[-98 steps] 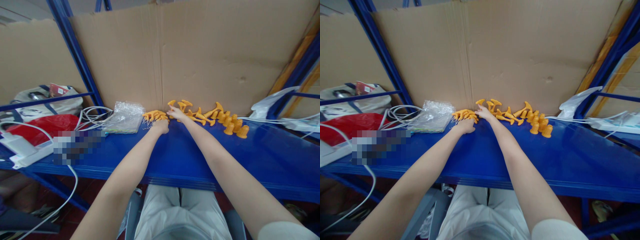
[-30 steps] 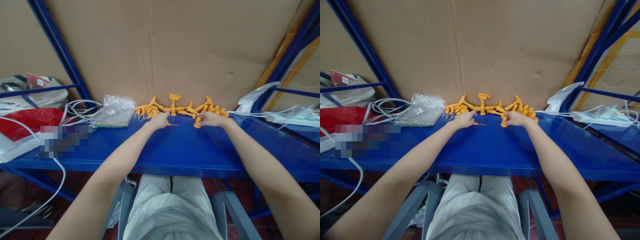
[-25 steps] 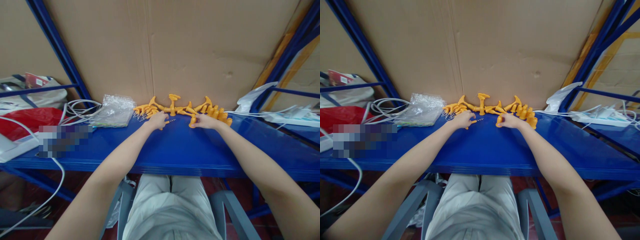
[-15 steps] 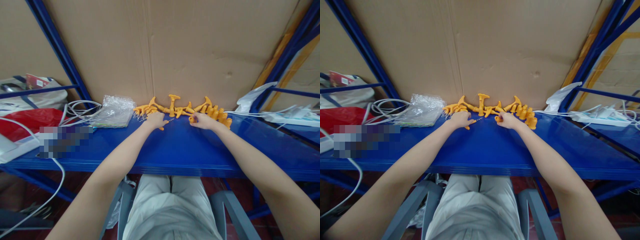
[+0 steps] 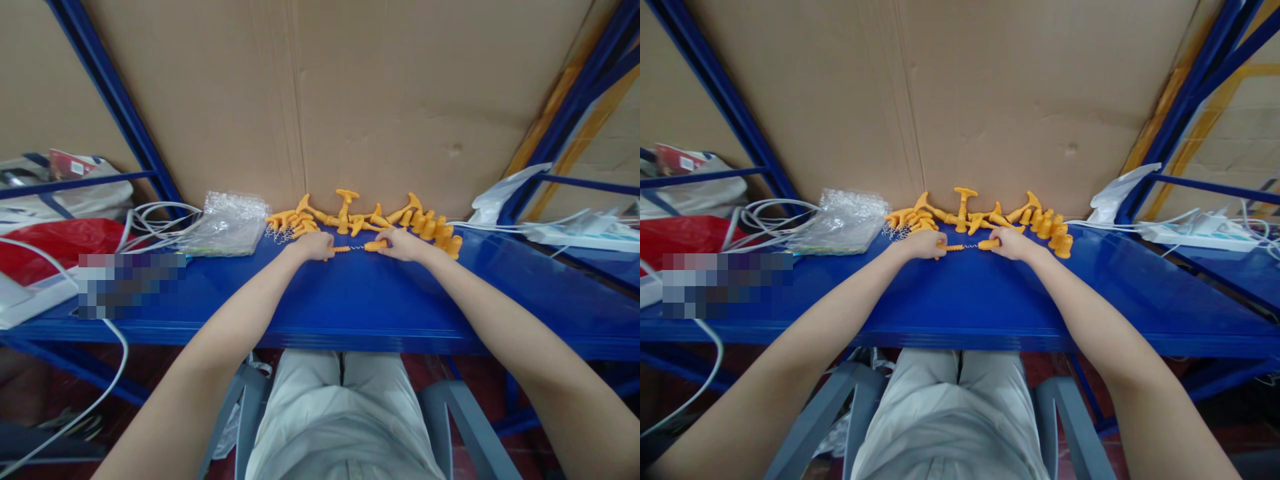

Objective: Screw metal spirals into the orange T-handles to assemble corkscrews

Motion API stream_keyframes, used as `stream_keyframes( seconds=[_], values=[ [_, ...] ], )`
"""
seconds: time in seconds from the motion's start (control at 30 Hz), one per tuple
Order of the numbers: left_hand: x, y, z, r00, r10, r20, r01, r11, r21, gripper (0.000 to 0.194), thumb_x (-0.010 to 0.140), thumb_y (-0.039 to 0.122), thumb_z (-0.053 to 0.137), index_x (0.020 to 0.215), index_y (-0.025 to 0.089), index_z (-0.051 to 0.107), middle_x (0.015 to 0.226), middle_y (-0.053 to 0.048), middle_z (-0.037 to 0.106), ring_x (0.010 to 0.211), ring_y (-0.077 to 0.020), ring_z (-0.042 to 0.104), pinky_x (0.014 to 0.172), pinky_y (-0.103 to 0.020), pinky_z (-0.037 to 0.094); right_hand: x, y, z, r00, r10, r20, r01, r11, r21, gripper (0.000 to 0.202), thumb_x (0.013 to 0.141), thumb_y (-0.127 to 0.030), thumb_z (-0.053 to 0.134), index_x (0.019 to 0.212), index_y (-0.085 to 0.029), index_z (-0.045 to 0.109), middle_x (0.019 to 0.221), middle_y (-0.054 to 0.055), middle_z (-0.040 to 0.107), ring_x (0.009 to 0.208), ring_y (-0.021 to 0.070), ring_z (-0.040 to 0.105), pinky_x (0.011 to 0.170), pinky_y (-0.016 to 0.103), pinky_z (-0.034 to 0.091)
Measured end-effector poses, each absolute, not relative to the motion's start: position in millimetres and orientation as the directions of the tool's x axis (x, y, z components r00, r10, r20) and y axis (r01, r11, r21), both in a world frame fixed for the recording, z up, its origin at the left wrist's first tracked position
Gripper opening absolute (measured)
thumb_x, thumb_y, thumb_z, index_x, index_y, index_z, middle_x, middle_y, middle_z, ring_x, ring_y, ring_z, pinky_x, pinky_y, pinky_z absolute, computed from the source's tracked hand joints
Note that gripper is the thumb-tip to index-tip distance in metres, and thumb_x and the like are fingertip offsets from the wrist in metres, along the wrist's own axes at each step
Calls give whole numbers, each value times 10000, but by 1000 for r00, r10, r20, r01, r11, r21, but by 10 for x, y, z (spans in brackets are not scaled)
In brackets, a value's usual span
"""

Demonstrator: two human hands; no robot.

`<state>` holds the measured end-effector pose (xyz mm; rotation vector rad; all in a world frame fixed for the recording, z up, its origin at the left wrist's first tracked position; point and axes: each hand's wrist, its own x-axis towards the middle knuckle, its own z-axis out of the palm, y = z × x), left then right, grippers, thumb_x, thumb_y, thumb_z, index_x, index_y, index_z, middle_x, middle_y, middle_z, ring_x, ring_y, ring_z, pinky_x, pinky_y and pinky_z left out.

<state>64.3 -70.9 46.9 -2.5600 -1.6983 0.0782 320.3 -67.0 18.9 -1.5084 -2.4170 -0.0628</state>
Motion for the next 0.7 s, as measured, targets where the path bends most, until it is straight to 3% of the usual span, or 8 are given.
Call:
stream_keyframes(
  seconds=[0.13, 0.4, 0.7],
  values=[
    [629, -666, 424, 429, 902, 37, 903, -427, -55, 298, 839, 277, 616, 1101, 220, 747, 1107, -56, 793, 1027, -237, 727, 764, -254, 507, 3201, -642, 172, -421, 869, 259, 874, 465, -141, 205, 865, -175, 694, 1058, -152, 761, 984, 93, 757, 910, 239, 718, 847, 333, 544],
    [661, -636, 326, 535, 838, 107, 834, -544, 90, 248, 841, 201, 599, 1062, 197, 711, 879, -21, 787, 784, -182, 705, 705, -244, 482, 3135, -600, 75, -473, 805, 358, 776, 574, -263, 245, 847, -169, 715, 1085, -170, 773, 1096, 112, 753, 1049, 277, 709, 971, 407, 551],
    [625, -516, 217, 508, 832, 222, 813, -548, 196, 264, 836, 208, 631, 1096, 182, 667, 852, -22, 756, 756, -194, 690, 712, -267, 486, 3204, -475, -52, -414, 757, 506, 629, 640, -442, 431, 794, -173, 728, 1225, -186, 729, 1314, 133, 687, 1197, 302, 675, 1062, 507, 543]
  ],
)
